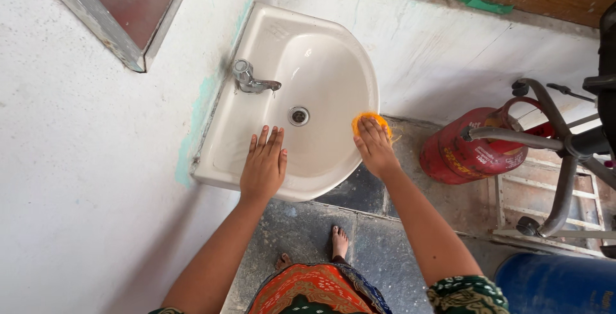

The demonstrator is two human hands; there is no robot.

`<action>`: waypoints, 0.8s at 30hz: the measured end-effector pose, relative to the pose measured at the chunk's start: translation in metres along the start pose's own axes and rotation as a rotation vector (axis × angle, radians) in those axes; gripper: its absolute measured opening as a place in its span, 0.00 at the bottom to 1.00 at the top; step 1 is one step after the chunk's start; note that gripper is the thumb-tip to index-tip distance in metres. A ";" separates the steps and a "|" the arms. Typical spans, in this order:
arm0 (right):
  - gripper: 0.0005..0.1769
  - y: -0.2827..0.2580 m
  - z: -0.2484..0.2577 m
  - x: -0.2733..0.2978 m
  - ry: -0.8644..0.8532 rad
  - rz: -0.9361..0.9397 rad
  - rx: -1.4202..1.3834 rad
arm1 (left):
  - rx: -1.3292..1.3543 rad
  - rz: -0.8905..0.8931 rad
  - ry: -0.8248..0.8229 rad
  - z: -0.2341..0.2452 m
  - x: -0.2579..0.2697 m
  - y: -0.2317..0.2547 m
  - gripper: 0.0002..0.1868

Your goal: The person cleans a white bathroom sink using an orange cloth. They scrub the basin, faucet, and surrounding surfaces while the water runs from the tap.

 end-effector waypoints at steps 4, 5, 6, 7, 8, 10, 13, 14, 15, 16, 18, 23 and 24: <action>0.36 -0.018 -0.028 0.018 0.030 0.014 -0.008 | -0.006 0.001 -0.017 0.001 -0.001 0.001 0.26; 0.36 -0.031 -0.035 0.037 0.011 0.056 -0.018 | -0.002 -0.003 -0.015 0.002 -0.001 0.002 0.26; 0.36 -0.045 -0.040 0.054 -0.008 0.098 -0.027 | 0.001 -0.007 -0.012 0.002 -0.001 0.002 0.27; 0.37 -0.051 -0.043 0.067 -0.039 0.080 -0.045 | 0.006 -0.009 -0.010 0.003 -0.001 0.003 0.27; 0.37 -0.057 -0.046 0.077 -0.069 0.065 -0.061 | 0.009 -0.010 -0.005 0.004 0.000 0.004 0.27; 0.38 -0.052 -0.046 0.073 -0.084 0.034 -0.062 | 0.010 -0.012 -0.001 0.005 0.001 0.003 0.27; 0.39 -0.006 -0.031 0.018 -0.047 0.011 -0.015 | 0.000 -0.005 -0.016 0.002 0.002 0.002 0.28; 0.40 0.007 -0.025 -0.003 -0.042 0.032 0.001 | -0.011 0.010 -0.026 0.001 0.001 0.002 0.28; 0.39 0.018 -0.018 -0.028 -0.042 0.051 0.006 | -0.022 0.026 -0.035 0.000 -0.002 0.000 0.28; 0.39 0.026 -0.014 -0.046 -0.054 0.069 0.007 | -0.037 0.029 -0.033 -0.001 -0.001 -0.001 0.28; 0.39 0.031 -0.012 -0.057 -0.048 0.079 0.020 | -0.069 0.035 -0.028 -0.004 0.000 -0.002 0.28; 0.29 0.004 -0.030 -0.023 -0.292 0.031 0.246 | 0.121 0.137 -0.070 -0.007 -0.001 -0.017 0.30; 0.31 -0.022 -0.022 -0.003 -0.176 0.177 0.166 | 0.177 0.164 -0.060 -0.005 -0.003 -0.020 0.31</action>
Point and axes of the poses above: each hand's wrist, its own x-axis away from the middle knuckle, its own z-axis out of the back of the hand, y = z × x, the point moved 8 cm from there along -x, towards the middle knuckle, and after that the axes turned 2 degrees about x, right-handed, at the moved point
